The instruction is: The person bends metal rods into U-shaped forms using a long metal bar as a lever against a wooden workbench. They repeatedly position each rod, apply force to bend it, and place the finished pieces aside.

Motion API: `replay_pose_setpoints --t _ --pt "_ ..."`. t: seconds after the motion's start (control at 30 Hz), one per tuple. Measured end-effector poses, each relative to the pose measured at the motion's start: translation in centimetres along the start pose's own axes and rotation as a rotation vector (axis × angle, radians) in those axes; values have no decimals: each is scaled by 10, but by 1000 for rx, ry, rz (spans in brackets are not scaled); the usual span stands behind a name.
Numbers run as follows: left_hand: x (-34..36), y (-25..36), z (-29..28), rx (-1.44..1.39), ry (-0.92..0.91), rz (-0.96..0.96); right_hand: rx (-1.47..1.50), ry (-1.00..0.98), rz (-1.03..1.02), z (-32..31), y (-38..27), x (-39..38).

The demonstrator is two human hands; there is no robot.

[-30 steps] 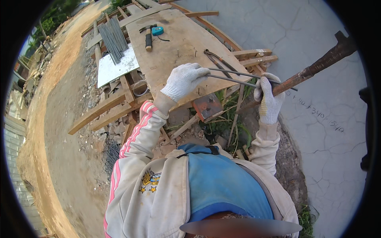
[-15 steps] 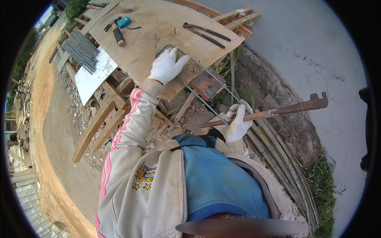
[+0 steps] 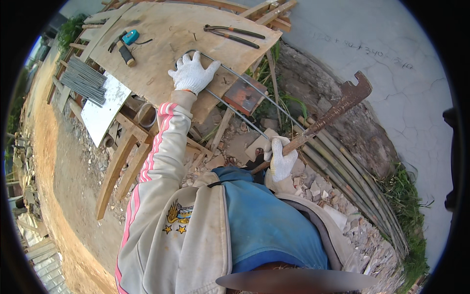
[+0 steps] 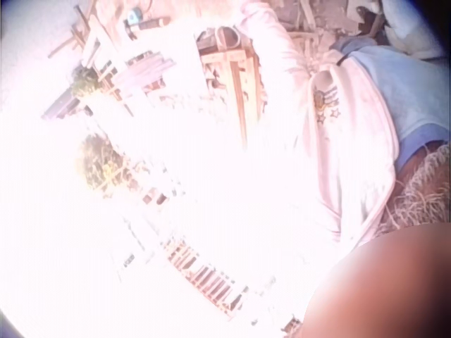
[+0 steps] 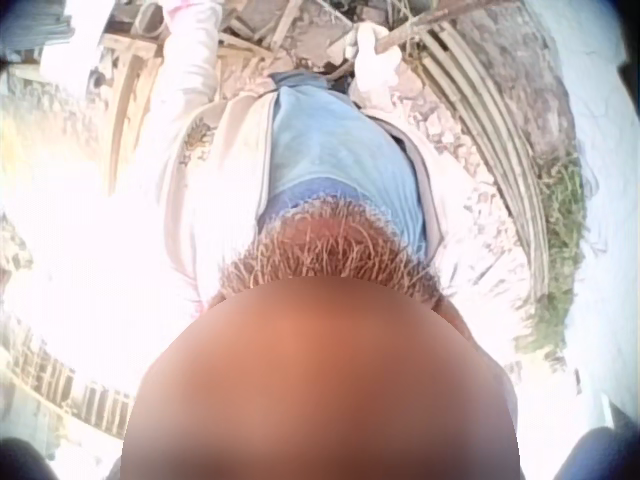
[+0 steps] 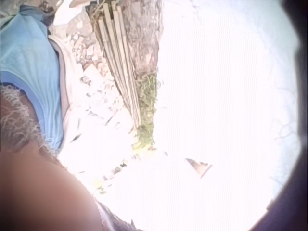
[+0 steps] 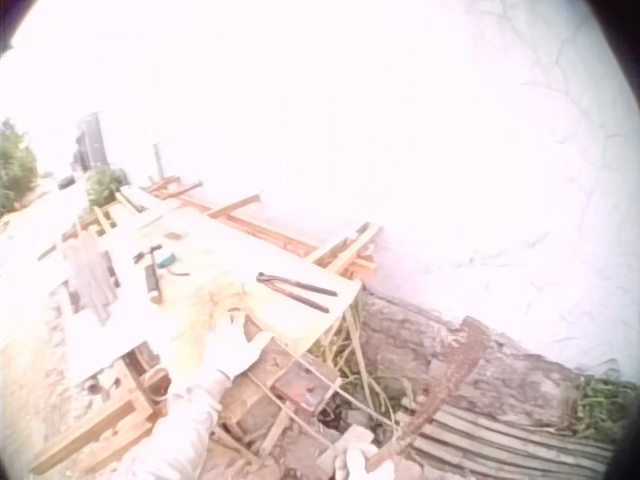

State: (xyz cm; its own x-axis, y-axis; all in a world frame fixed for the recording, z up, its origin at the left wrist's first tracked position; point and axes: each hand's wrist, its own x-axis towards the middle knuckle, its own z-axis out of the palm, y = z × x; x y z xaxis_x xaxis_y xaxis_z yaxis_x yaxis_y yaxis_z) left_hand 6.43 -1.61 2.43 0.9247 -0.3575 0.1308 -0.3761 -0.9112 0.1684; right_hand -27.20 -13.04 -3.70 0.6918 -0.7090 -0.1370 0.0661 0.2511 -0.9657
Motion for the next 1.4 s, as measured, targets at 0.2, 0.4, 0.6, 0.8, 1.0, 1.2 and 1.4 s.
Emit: replay_pose_setpoints --t 0.2,0.4,0.6,0.8,1.0,1.2,1.4 --pt "18 -27 0 2 10 7 -98 97 -62 -28 -1 -16" --pt "24 -31 13 39 120 168 -232 176 -205 -40 -7 -13" --pt "20 -26 17 20 177 163 -325 245 -160 -48 -17 -5" --pt "19 -20 12 66 26 163 -275 260 -124 -45 -26 2" --pt "44 -27 8 54 19 224 -319 257 -165 -36 -28 7" --pt "54 -31 11 34 -5 248 -322 221 -203 -29 -26 13" --pt "48 -25 16 -11 31 316 -336 245 -183 -24 -32 17"
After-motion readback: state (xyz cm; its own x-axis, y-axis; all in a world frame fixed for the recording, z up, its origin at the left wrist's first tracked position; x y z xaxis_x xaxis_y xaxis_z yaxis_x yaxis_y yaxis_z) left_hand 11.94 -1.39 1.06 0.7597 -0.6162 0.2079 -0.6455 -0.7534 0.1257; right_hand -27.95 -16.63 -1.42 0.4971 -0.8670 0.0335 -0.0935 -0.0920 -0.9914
